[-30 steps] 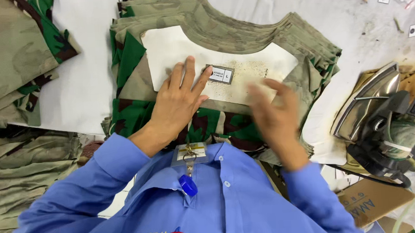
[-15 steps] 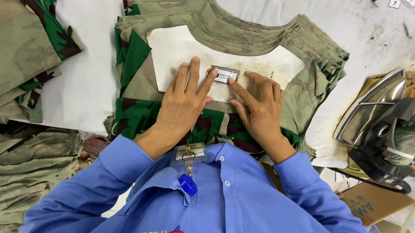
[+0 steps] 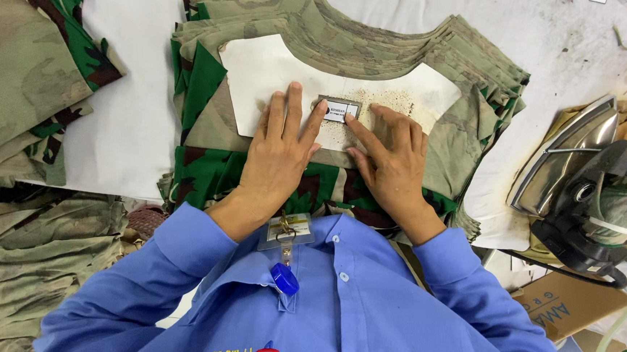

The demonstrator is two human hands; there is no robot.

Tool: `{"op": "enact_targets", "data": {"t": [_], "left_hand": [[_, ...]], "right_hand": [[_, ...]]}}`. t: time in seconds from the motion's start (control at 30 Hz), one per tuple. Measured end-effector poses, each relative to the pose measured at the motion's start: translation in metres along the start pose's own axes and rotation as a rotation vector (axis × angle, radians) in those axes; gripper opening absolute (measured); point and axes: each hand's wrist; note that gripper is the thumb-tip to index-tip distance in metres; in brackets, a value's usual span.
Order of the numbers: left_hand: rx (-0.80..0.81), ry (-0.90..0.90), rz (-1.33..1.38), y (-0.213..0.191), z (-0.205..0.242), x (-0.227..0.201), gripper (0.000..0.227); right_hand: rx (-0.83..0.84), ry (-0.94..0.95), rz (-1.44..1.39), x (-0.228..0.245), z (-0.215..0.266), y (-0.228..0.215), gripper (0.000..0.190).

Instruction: The person repeatedly places a white paper template over the collar area of a camouflage-patterned shirt, positions a small rectangular label on the template, and presses it with a hot iron. After each press, the person removes the template and label, then repeats the process on the next shirt in the stack.

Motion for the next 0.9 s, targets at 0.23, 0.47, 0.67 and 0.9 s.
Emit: {"op": "enact_targets", "data": {"t": [0.23,0.47,0.67,0.9], "left_hand": [[0.152,-0.043,-0.224,0.001,0.001,-0.003,0.086],[0.136,-0.016,-0.258,-0.003,0.001,-0.003,0.086],[0.122,-0.006,-0.31,-0.002,-0.001,-0.002,0.085],[0.145,-0.008,-0.296,-0.001,0.0,-0.003,0.078]], "right_hand": [[-0.174,0.457,0.129,-0.169,0.1,-0.097,0.07],[0.007,0.8,0.135,-0.241,0.187,-0.169,0.028],[0.068,0.756,0.015,-0.17,0.141,-0.184,0.023],[0.318,0.739,-0.191,-0.081,0.023,-0.163,0.029]]}}
Point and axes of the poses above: each hand's wrist, its own z-axis away from the middle knuckle, its own y-axis out of the palm, x = y × z
